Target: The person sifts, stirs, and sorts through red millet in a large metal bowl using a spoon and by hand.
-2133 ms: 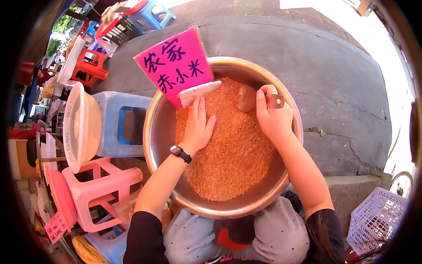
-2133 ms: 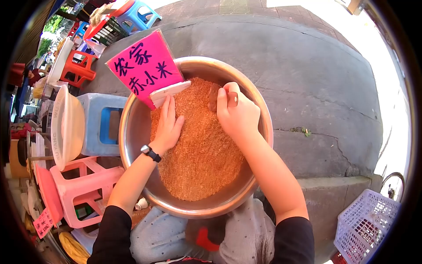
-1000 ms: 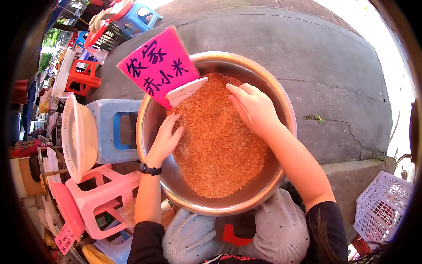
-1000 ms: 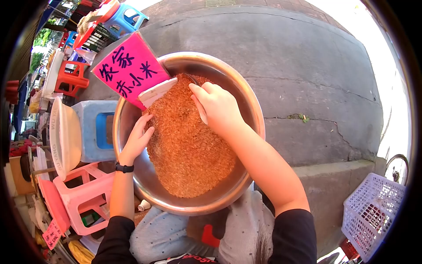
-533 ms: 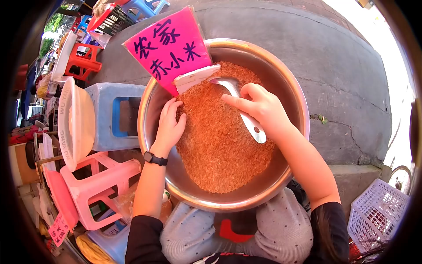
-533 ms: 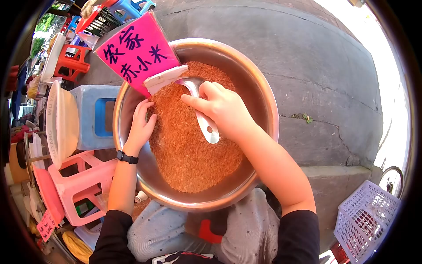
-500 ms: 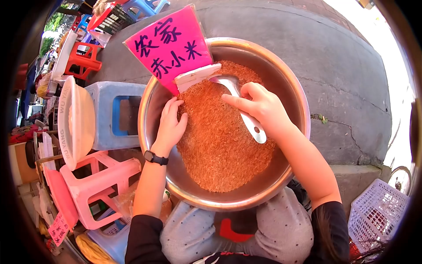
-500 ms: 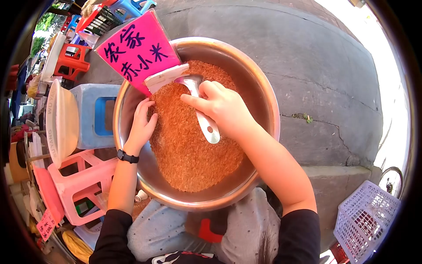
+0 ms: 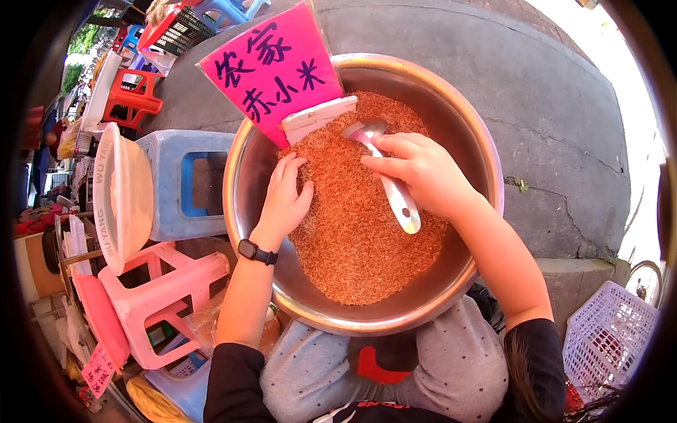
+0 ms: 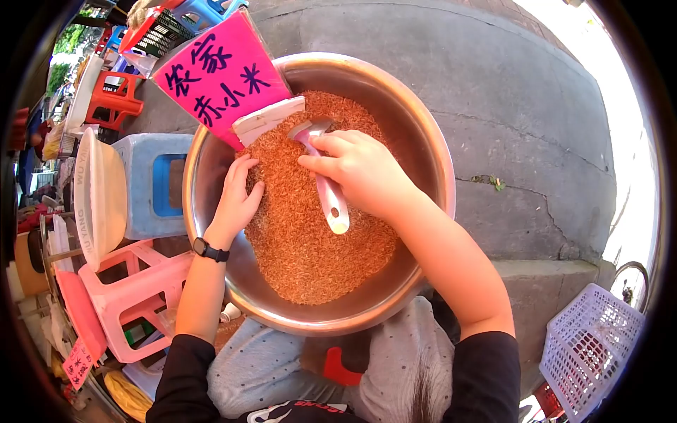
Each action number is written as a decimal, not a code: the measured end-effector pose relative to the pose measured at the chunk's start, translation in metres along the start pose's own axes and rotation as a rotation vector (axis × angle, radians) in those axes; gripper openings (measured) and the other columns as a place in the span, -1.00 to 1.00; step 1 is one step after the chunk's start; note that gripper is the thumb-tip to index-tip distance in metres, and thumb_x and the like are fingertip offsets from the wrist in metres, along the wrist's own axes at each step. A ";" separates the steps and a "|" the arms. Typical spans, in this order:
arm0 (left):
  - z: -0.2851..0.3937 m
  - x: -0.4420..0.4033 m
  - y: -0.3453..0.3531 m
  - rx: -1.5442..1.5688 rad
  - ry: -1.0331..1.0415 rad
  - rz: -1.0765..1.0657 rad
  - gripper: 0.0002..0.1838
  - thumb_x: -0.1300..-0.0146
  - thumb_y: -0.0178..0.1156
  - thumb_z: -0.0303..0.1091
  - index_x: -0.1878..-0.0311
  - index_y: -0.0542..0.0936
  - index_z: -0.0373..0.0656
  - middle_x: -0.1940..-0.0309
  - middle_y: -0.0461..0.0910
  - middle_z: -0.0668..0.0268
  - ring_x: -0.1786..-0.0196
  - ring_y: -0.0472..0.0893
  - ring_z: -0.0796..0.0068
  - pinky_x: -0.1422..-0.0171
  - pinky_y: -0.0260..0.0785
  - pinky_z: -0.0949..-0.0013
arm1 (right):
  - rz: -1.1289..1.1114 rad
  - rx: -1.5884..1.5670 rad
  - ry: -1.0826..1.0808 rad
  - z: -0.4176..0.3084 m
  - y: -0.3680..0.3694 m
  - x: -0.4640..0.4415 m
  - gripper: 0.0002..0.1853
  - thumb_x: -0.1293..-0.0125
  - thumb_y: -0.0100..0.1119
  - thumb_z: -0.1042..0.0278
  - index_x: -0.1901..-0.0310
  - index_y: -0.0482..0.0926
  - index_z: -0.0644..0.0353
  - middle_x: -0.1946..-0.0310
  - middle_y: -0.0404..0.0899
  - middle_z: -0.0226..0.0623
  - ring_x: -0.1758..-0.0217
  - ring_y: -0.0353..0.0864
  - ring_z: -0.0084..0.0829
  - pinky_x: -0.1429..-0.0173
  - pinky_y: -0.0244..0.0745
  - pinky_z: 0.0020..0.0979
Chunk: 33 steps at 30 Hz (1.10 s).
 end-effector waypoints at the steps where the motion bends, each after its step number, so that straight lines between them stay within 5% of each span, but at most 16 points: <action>1: 0.001 -0.001 -0.001 -0.012 0.020 0.029 -0.58 -0.16 0.09 -0.41 -0.10 0.35 -0.26 -0.20 0.26 -0.02 -0.28 0.25 0.02 -0.36 0.08 0.17 | 0.016 -0.052 -0.021 -0.007 0.000 0.000 -0.64 0.01 0.29 0.43 0.10 0.60 0.11 0.16 0.57 -0.21 0.10 0.56 -0.21 0.01 0.48 -0.28; 7: -0.001 -0.005 -0.013 0.003 0.015 0.154 -0.61 -0.15 0.07 -0.43 -0.06 0.37 -0.30 -0.09 0.37 -0.05 -0.15 0.38 -0.03 -0.24 0.23 0.16 | -0.008 -0.172 -0.166 -0.031 -0.003 -0.001 -0.68 -0.02 0.25 0.39 0.12 0.55 0.17 0.17 0.57 -0.27 0.16 0.59 -0.27 0.08 0.50 -0.31; 12: -0.028 0.000 -0.004 -0.073 -0.116 0.102 -0.61 -0.16 -0.01 -0.49 -0.09 0.35 -0.37 -0.03 0.42 -0.10 -0.11 0.42 -0.03 -0.22 0.25 0.14 | 0.262 -0.149 0.131 0.009 -0.022 0.000 -0.73 -0.13 0.18 0.47 0.09 0.56 0.24 0.14 0.59 -0.13 0.09 0.59 -0.17 0.02 0.49 -0.29; 16: -0.033 0.003 0.003 -0.101 -0.103 0.015 -0.62 -0.14 -0.07 -0.55 -0.05 0.38 -0.42 0.02 0.44 -0.17 -0.08 0.43 -0.11 -0.22 0.26 0.10 | 0.076 -0.071 0.214 0.014 -0.016 0.002 -0.75 -0.19 0.15 0.48 0.08 0.56 0.25 0.07 0.57 -0.11 0.00 0.56 -0.16 -0.07 0.46 -0.30; 21: -0.033 0.003 -0.002 0.218 -0.294 -0.241 -0.72 -0.14 -0.04 -0.55 0.10 0.53 -0.38 0.31 0.57 0.09 0.24 0.54 0.33 0.09 0.38 0.38 | -0.075 -0.141 -0.163 -0.024 -0.002 0.003 -0.63 0.03 0.22 0.43 0.10 0.54 0.22 0.07 0.57 -0.17 0.08 0.60 -0.24 0.05 0.53 -0.30; 25: -0.027 0.001 -0.009 0.528 -0.280 -0.200 -0.77 -0.19 -0.03 -0.52 0.17 0.58 -0.33 0.40 0.57 0.32 0.42 0.44 0.69 0.30 0.30 0.57 | -0.053 -0.301 -0.102 -0.026 -0.013 0.001 -0.77 -0.11 0.23 0.45 0.15 0.58 0.21 0.15 0.61 -0.17 0.14 0.63 -0.24 0.11 0.55 -0.31; 27: -0.019 -0.004 -0.019 0.579 -0.325 -0.044 -0.78 -0.26 -0.06 -0.50 0.12 0.54 -0.33 0.37 0.59 0.24 0.36 0.54 0.53 0.24 0.37 0.46 | 0.101 -0.147 -0.029 -0.013 -0.024 0.000 -0.81 -0.17 0.19 0.47 0.16 0.57 0.26 0.19 0.62 -0.18 0.15 0.63 -0.23 0.12 0.54 -0.32; 29: -0.025 -0.005 -0.023 0.100 -0.225 0.058 -0.77 -0.22 -0.03 -0.49 0.10 0.52 -0.33 0.31 0.59 0.07 0.26 0.59 0.21 0.13 0.42 0.29 | 0.273 -0.006 0.054 0.000 -0.034 -0.003 -0.81 -0.18 0.18 0.47 0.15 0.57 0.25 0.20 0.62 -0.20 0.17 0.63 -0.22 0.11 0.52 -0.34; 33: -0.028 0.008 -0.006 -0.248 -0.045 -0.058 -0.77 -0.16 -0.05 -0.49 0.16 0.53 -0.32 0.26 0.56 -0.06 0.15 0.54 -0.03 0.03 0.38 0.10 | 0.329 0.286 0.193 0.011 -0.032 0.002 -0.89 -0.14 0.22 0.38 0.30 0.58 0.17 0.27 0.62 -0.32 0.23 0.62 -0.33 0.16 0.51 -0.35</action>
Point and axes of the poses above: each hand's wrist, its own x-axis away from the middle knuckle, its own y-axis out of the palm, z = x × y, the point moved 5 cm from there along -x, towards the middle knuckle
